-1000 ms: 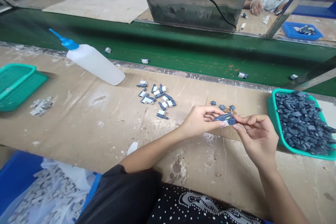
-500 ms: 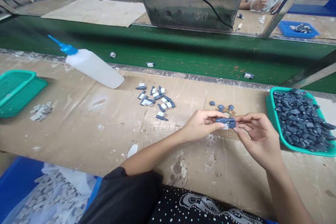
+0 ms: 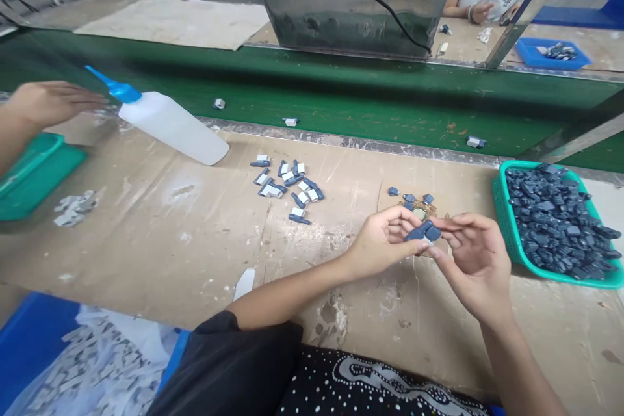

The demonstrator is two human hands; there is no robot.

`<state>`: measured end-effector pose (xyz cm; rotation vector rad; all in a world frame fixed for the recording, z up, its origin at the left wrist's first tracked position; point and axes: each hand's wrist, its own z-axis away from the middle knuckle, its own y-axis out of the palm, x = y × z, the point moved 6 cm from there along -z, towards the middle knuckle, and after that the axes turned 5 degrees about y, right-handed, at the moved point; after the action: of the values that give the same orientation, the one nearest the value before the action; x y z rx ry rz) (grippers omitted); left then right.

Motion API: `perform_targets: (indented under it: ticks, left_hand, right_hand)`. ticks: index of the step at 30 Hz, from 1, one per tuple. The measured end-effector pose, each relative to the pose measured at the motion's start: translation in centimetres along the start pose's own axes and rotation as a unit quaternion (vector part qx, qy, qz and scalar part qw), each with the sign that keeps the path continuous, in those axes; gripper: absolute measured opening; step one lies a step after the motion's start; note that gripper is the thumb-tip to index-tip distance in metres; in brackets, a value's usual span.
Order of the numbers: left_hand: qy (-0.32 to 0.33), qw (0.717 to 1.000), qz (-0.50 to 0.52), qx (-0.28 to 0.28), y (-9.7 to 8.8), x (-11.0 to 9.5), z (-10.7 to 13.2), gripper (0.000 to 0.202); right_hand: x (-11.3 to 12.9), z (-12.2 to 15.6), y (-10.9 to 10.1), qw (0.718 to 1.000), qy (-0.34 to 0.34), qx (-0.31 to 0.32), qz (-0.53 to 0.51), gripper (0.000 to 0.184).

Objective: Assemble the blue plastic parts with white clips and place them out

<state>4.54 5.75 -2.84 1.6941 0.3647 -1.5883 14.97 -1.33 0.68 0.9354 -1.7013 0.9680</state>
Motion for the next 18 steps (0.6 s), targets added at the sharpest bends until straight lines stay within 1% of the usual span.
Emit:
perform_targets:
  ticks: [1, 2, 3, 4, 5, 6, 8, 9, 11, 12, 14, 16, 18]
  left_hand:
    - [-0.007, 1.000, 0.006, 0.004, 0.1, 0.1, 0.0, 0.024]
    - [-0.013, 1.000, 0.009, 0.005, 0.2, 0.1, -0.1, 0.024]
    - [-0.019, 1.000, 0.008, 0.008, 0.3, 0.0, -0.1, 0.024]
    - [-0.023, 1.000, 0.006, 0.014, 0.5, 0.0, 0.0, 0.025]
    - [-0.026, 0.999, 0.004, 0.023, 0.7, -0.2, 0.0, 0.026]
    - [-0.028, 0.999, 0.002, 0.034, 1.0, -0.3, 0.1, 0.026]
    - [-0.033, 0.999, -0.008, 0.043, 1.6, -0.4, 0.2, 0.025]
    - [-0.037, 0.998, -0.016, 0.038, 1.7, -0.3, 0.3, 0.025]
    - [-0.049, 0.998, -0.032, 0.018, 2.0, -0.2, 0.3, 0.024]
    - [-0.055, 0.998, -0.037, 0.007, 2.1, -0.1, 0.2, 0.023]
    - [-0.064, 0.997, -0.038, -0.012, 2.3, 0.1, 0.0, 0.022]
    - [-0.063, 0.997, -0.037, -0.024, 2.6, 0.0, -0.3, 0.021]
    - [-0.057, 0.997, -0.044, -0.027, 3.1, -0.1, -0.6, 0.020]
  right_hand:
    - [0.2, -0.1, 0.0, 0.999, -0.016, 0.021, 0.035, 0.051]
    - [0.4, -0.2, 0.1, 0.994, -0.031, 0.040, 0.092, 0.062]
    - [0.5, -0.2, 0.1, 0.984, -0.047, 0.059, 0.162, 0.070]
    - [0.6, -0.3, 0.1, 0.966, -0.064, 0.076, 0.237, 0.072]
    - [0.7, -0.3, 0.2, 0.944, -0.085, 0.088, 0.305, 0.066]
    - [0.8, -0.2, 0.3, 0.921, -0.110, 0.096, 0.361, 0.055]
    - [1.0, 0.0, 0.5, 0.881, -0.164, 0.090, 0.434, 0.031]
    - [1.1, 0.1, 0.6, 0.864, -0.189, 0.079, 0.460, 0.025]
    - [1.1, 0.5, 0.7, 0.839, -0.222, 0.052, 0.494, 0.026]
    - [1.0, 0.6, 0.7, 0.832, -0.227, 0.041, 0.504, 0.027]
    - [0.6, 0.7, 0.5, 0.827, -0.220, 0.023, 0.517, 0.030]
    - [0.3, 0.7, 0.1, 0.829, -0.204, 0.008, 0.520, 0.032]
    - [0.1, 0.8, -0.5, 0.839, -0.193, -0.006, 0.508, 0.034]
